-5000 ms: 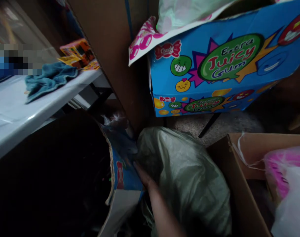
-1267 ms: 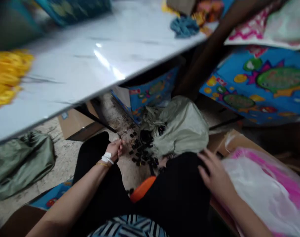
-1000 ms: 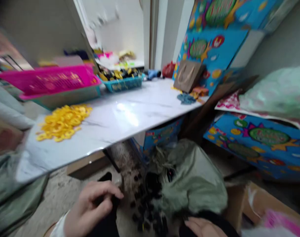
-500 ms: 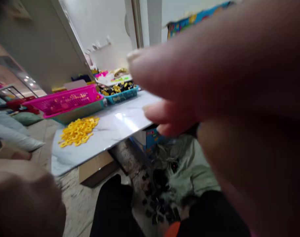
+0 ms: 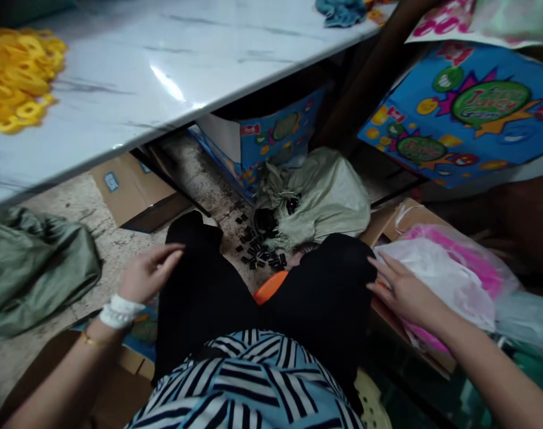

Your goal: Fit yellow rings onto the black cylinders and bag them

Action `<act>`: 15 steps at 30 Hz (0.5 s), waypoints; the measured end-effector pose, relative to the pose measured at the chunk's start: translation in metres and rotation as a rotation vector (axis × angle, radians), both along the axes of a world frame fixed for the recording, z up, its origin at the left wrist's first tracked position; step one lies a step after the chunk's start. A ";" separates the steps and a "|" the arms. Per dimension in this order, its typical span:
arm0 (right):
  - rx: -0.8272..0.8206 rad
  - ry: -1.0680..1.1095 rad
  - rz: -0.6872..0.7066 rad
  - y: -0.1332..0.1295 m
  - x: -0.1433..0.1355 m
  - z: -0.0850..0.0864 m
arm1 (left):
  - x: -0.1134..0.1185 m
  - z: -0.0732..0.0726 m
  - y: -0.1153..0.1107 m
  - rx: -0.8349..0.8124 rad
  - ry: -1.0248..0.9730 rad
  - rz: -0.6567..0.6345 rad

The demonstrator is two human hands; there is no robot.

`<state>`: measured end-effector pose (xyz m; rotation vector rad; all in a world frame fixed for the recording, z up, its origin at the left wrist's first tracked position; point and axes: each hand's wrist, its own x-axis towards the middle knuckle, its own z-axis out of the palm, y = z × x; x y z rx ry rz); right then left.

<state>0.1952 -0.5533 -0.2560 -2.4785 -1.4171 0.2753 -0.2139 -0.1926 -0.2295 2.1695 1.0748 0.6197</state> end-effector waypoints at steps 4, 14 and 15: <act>-0.159 0.005 -0.184 -0.060 0.035 -0.056 | -0.034 -0.063 -0.053 0.202 0.273 -0.126; -0.032 -0.027 -0.489 -0.046 0.094 -0.008 | 0.066 -0.076 0.018 0.451 0.621 -0.430; -0.019 -0.026 -0.541 -0.049 0.095 -0.014 | 0.083 -0.077 0.023 0.387 0.573 -0.499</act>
